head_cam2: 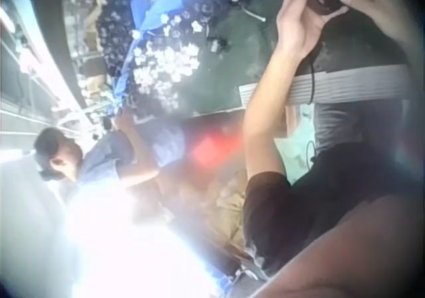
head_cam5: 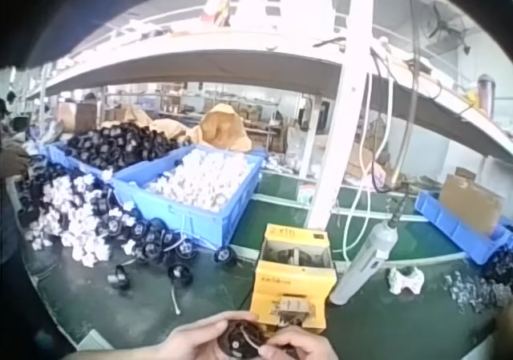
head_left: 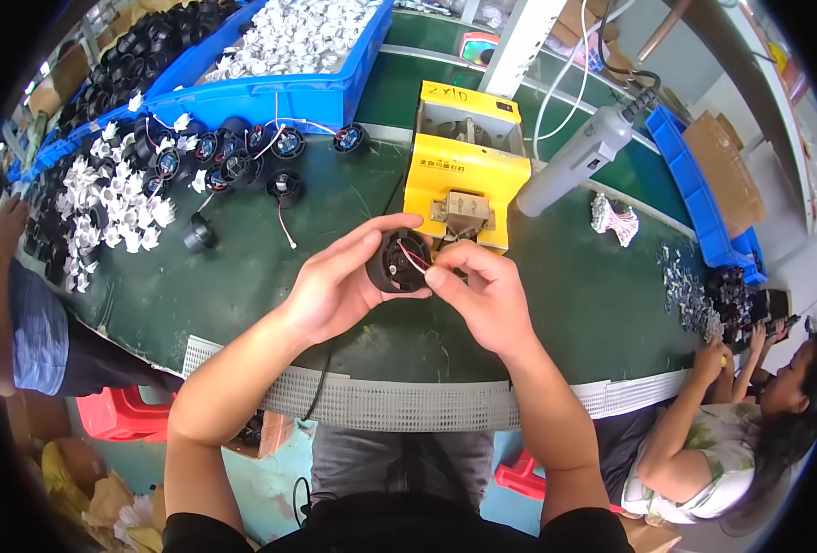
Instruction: The person assembles small electronic cooling fans by mounting components into a plastic housing and securing them with screws using an electric screwdriver.
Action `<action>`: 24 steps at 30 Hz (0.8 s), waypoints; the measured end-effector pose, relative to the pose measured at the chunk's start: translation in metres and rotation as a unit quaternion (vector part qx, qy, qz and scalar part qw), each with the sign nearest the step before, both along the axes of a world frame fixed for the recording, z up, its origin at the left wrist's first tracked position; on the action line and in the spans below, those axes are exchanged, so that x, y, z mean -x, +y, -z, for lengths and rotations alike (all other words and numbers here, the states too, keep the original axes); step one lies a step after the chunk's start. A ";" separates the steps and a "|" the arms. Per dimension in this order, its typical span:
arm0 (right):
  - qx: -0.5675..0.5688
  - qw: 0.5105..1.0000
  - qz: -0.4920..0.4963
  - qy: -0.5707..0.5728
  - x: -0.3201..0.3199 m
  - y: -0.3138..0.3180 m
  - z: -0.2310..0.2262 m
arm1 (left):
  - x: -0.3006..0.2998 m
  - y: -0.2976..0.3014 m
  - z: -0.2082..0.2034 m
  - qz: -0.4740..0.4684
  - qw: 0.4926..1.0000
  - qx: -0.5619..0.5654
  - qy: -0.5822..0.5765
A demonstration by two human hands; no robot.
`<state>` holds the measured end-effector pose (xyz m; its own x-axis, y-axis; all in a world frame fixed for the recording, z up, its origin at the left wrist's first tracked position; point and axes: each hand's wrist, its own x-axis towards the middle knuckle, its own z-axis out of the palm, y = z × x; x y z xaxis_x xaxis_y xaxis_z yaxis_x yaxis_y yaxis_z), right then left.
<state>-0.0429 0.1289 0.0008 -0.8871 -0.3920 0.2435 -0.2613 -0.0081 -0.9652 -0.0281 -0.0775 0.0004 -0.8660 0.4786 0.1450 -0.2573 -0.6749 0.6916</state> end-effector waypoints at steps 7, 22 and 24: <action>-0.022 0.988 0.129 0.083 -0.009 -0.011 0.006 | -0.001 0.002 0.002 0.006 1.000 0.006 -0.017; -0.070 0.966 0.118 0.218 -0.002 0.002 -0.015 | -0.003 0.000 -0.002 -0.112 0.993 0.018 -0.013; 0.020 0.996 0.079 0.030 -0.014 0.000 -0.022 | -0.004 0.003 -0.004 -0.125 0.992 0.033 -0.005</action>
